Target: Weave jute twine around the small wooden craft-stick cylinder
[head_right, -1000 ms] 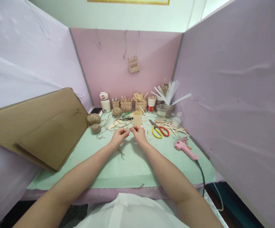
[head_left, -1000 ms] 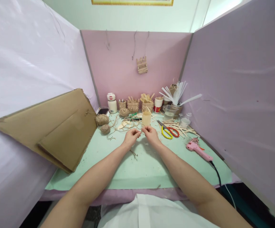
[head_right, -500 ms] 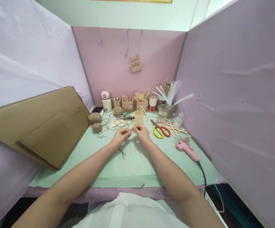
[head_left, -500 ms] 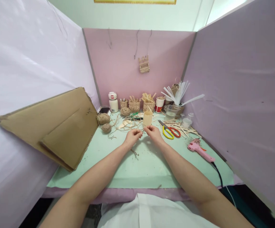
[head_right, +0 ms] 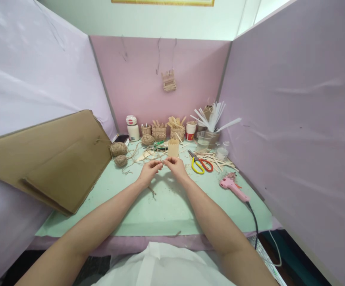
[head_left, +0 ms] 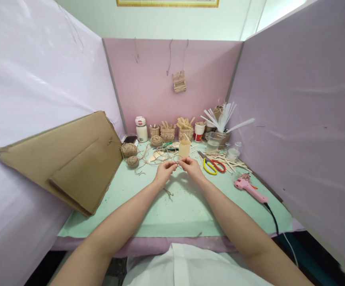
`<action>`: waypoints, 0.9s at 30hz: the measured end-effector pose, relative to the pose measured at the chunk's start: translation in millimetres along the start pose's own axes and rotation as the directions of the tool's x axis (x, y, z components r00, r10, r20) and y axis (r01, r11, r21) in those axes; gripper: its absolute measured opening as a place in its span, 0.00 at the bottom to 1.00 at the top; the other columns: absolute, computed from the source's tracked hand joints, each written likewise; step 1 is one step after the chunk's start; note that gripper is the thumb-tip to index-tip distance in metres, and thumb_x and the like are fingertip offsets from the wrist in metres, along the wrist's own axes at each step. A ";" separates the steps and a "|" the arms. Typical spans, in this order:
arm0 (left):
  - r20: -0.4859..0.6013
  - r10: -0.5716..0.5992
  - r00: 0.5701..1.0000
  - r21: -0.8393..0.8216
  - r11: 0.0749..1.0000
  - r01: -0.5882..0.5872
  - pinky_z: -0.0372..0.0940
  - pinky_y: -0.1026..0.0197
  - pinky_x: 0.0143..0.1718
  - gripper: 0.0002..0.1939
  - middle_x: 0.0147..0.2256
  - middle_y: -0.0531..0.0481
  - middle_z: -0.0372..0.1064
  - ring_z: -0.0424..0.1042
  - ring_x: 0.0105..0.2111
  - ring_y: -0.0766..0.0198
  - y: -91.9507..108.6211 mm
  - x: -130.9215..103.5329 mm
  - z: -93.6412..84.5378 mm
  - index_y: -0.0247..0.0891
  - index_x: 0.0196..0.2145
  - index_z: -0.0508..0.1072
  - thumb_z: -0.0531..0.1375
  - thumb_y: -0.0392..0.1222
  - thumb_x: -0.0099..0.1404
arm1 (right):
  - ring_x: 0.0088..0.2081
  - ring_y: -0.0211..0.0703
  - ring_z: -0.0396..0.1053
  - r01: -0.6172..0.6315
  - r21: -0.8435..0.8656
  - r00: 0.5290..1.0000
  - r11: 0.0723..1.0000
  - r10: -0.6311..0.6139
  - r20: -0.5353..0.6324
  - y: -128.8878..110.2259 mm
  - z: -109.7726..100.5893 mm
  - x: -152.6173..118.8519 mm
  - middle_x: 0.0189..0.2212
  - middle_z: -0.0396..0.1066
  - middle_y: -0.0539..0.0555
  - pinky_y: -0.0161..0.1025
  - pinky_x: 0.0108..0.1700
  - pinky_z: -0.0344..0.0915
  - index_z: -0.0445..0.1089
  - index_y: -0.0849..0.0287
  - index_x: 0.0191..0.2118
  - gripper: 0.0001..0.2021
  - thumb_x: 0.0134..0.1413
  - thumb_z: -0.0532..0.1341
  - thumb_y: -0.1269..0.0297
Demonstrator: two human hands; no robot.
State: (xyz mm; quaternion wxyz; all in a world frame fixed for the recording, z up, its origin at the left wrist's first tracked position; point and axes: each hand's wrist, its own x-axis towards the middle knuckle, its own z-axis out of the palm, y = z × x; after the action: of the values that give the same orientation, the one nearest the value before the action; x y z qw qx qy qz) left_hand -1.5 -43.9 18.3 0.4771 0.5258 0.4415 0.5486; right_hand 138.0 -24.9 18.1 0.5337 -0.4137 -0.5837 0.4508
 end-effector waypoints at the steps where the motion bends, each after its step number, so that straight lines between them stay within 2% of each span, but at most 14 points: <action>1: 0.002 0.006 1.000 -0.002 1.000 -0.006 0.56 0.65 0.27 0.13 0.24 0.51 0.67 0.62 0.24 0.68 -1.2 1.0 -0.5 0.36 0.27 0.74 0.65 0.47 0.46 | 0.22 0.34 0.57 -0.017 0.007 1.000 1.000 0.017 -0.001 1.3 -0.6 0.7 0.19 0.64 0.49 0.34 0.25 0.52 0.69 0.61 0.24 0.17 0.40 0.63 0.49; 5: 0.034 -0.006 0.999 -0.016 1.000 0.007 0.56 0.65 0.27 0.14 0.23 0.52 0.66 0.62 0.24 0.69 -7.1 4.3 -2.3 0.36 0.27 0.73 0.65 0.49 0.47 | 0.23 0.35 0.59 -0.202 0.073 0.979 0.977 0.204 -0.021 4.9 -2.6 2.7 0.23 0.68 0.54 0.34 0.22 0.51 0.70 0.62 0.24 0.23 0.43 0.58 0.42; 7: 0.087 -0.022 0.996 -0.036 0.999 0.025 0.55 0.65 0.26 0.14 0.22 0.53 0.65 0.61 0.24 0.70 -9.9 4.9 -2.1 0.35 0.27 0.73 0.65 0.48 0.47 | 0.24 0.36 0.61 -0.304 0.137 0.953 0.943 0.300 0.046 4.4 -3.1 2.6 0.25 0.69 0.56 0.33 0.21 0.51 0.71 0.61 0.26 0.23 0.42 0.59 0.41; 9: 0.142 -0.048 0.989 -0.054 0.997 0.056 0.54 0.66 0.26 0.13 0.21 0.53 0.64 0.60 0.23 0.70 -11.8 4.7 -1.2 0.35 0.26 0.73 0.65 0.47 0.47 | 0.25 0.36 0.62 -0.349 0.223 0.935 0.910 0.320 0.155 2.9 -3.6 2.1 0.26 0.69 0.54 0.33 0.23 0.54 0.70 0.59 0.29 0.20 0.40 0.63 0.45; 11: 0.155 -0.081 0.985 -0.070 0.993 0.092 0.53 0.66 0.26 0.12 0.22 0.53 0.64 0.60 0.23 0.71 -12.5 4.4 -0.3 0.35 0.26 0.73 0.65 0.46 0.46 | 0.25 0.34 0.62 -0.324 0.305 0.942 0.895 0.277 0.189 1.8 -4.5 2.3 0.24 0.67 0.49 0.32 0.24 0.55 0.69 0.57 0.28 0.17 0.35 0.67 0.51; 14: 0.101 -0.118 0.988 -0.119 0.984 0.129 0.53 0.66 0.27 0.12 0.23 0.53 0.65 0.60 0.24 0.71 -11.4 4.7 -0.1 0.35 0.25 0.73 0.66 0.44 0.44 | 0.23 0.31 0.57 -0.243 0.381 0.968 0.892 0.248 0.038 2.0 -6.0 4.6 0.20 0.62 0.46 0.30 0.23 0.52 0.64 0.58 0.23 0.15 0.32 0.69 0.56; 17: 0.060 -0.132 0.989 -0.180 0.973 0.141 0.53 0.66 0.26 0.11 0.22 0.54 0.63 0.60 0.24 0.71 -9.0 5.4 -1.4 0.35 0.24 0.72 0.66 0.43 0.43 | 0.22 0.31 0.56 -0.210 0.434 0.960 0.876 0.269 -0.078 3.1 -6.2 7.1 0.19 0.61 0.46 0.30 0.21 0.51 0.63 0.58 0.22 0.14 0.32 0.68 0.58; 22: 0.076 -0.177 0.981 -0.225 0.956 0.190 0.54 0.66 0.27 0.13 0.23 0.53 0.65 0.62 0.25 0.71 -6.1 5.0 -3.3 0.35 0.27 0.72 0.66 0.43 0.44 | 0.22 0.31 0.58 -0.228 0.504 0.959 0.833 0.281 -0.030 1.6 -4.1 7.0 0.19 0.61 0.46 0.31 0.21 0.54 0.64 0.58 0.23 0.11 0.34 0.67 0.61; 27: 0.110 -0.183 0.977 -0.231 0.951 0.204 0.54 0.66 0.27 0.16 0.24 0.52 0.66 0.63 0.25 0.71 -2.3 2.2 -2.3 0.36 0.34 0.73 0.66 0.41 0.45 | 0.21 0.31 0.58 -0.274 0.456 0.949 0.847 0.314 -0.012 2.7 -3.0 5.5 0.19 0.62 0.46 0.31 0.21 0.53 0.63 0.58 0.23 0.11 0.35 0.66 0.62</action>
State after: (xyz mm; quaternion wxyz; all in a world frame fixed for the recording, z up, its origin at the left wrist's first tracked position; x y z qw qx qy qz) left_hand -3.6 -41.4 16.2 0.6078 0.4415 0.3999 0.5251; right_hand 140.5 -18.7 17.0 0.5639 -0.3829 -0.3699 0.6313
